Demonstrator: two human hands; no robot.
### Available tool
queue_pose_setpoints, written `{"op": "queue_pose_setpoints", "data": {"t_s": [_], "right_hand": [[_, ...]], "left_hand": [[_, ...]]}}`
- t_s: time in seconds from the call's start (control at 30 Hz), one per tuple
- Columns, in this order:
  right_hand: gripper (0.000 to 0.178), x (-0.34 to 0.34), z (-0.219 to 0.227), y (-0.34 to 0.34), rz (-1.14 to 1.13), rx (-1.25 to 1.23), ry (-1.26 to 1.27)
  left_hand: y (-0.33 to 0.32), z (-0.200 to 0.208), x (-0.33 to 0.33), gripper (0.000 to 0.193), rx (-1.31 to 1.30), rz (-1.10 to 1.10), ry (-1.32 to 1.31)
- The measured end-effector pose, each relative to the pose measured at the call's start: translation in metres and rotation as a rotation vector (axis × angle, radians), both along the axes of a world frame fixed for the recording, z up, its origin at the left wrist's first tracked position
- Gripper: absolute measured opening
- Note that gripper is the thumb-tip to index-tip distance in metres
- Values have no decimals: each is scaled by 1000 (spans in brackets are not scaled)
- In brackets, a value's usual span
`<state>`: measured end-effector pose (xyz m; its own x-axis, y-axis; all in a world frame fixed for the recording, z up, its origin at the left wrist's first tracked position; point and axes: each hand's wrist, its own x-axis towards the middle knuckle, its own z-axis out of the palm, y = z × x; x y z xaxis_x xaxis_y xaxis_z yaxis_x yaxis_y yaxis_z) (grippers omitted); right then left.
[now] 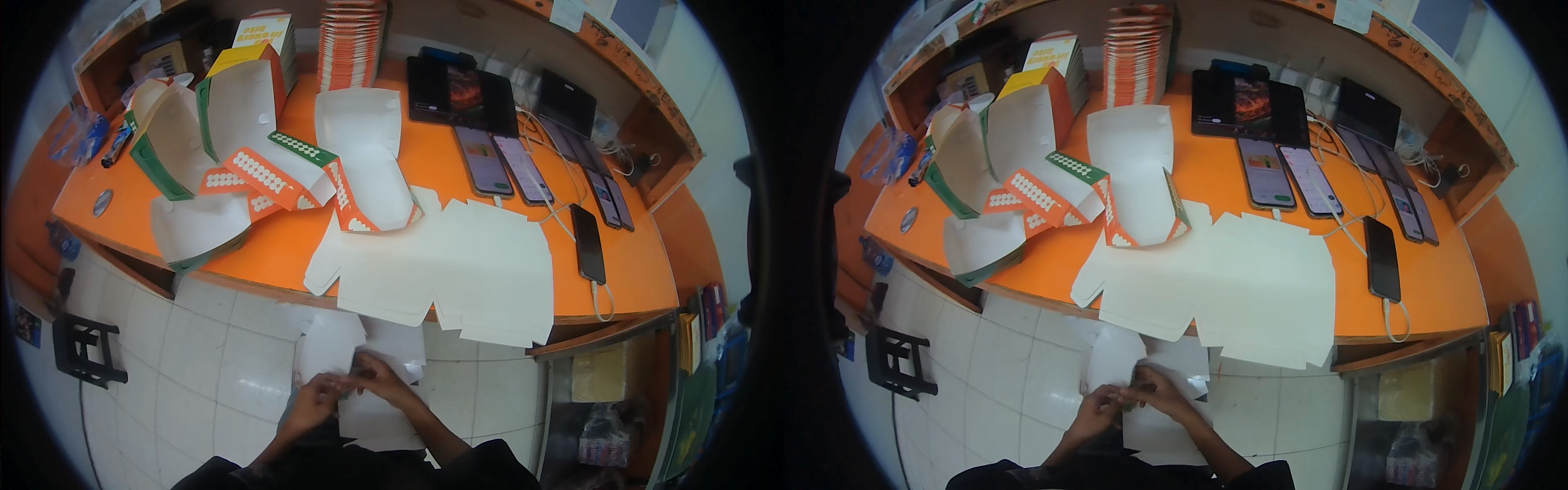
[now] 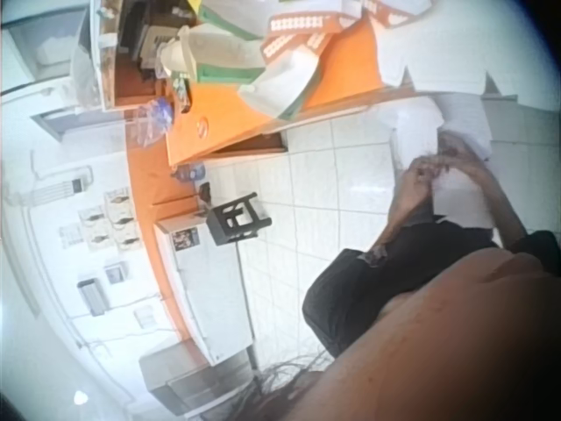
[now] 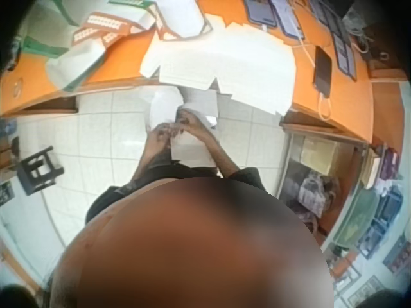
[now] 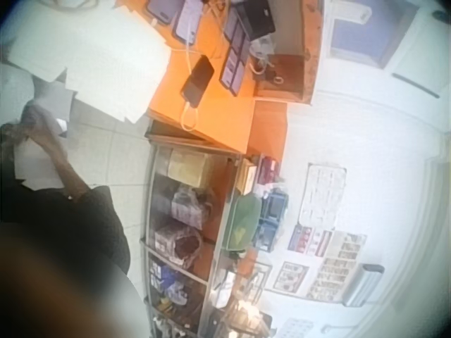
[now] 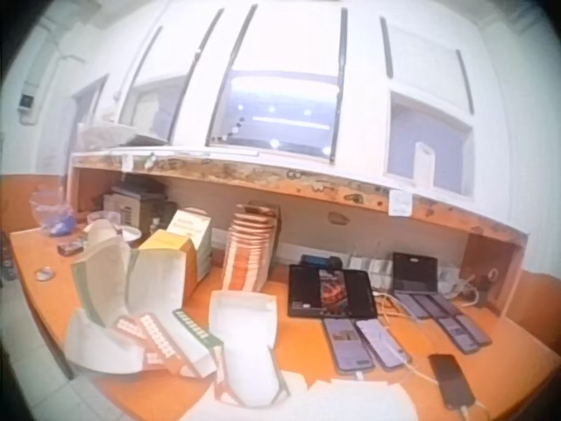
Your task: The person folds flat paperboard pieces into small rectangular boxes by hand. They fold the side flaps, tuck tabs into slots, and press edges to form each box, then place the finished boxes on the desk.
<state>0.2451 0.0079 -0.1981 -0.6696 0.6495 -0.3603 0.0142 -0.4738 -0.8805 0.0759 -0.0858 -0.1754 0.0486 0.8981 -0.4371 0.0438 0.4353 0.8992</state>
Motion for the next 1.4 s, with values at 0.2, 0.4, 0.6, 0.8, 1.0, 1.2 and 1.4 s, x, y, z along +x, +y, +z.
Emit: {"op": "queue_pose_setpoints", "data": {"t_s": [0.2,0.4,0.6,0.8,1.0,1.2,1.4], "right_hand": [[33,7,-6,5,-17,218,-211],[32,-11,-1,-34,-287,527,-303],[23,-13,17,-40,-480,587,-251],[24,-8,11,-27,-525,184,-182],[49,-5,9,-19,-428,118,-108],[62,-8,19,-10,-472,561,-151],[67,-7,20,-11,-443,786,-232]], "left_hand": [[6,19,0,34,85,-116,206],[48,36,14,67,351,47,619],[61,34,21,34,317,182,425],[56,20,14,13,608,186,354],[45,10,15,17,464,212,181],[44,15,13,24,358,-71,387],[44,17,10,25,400,-125,402]]}}
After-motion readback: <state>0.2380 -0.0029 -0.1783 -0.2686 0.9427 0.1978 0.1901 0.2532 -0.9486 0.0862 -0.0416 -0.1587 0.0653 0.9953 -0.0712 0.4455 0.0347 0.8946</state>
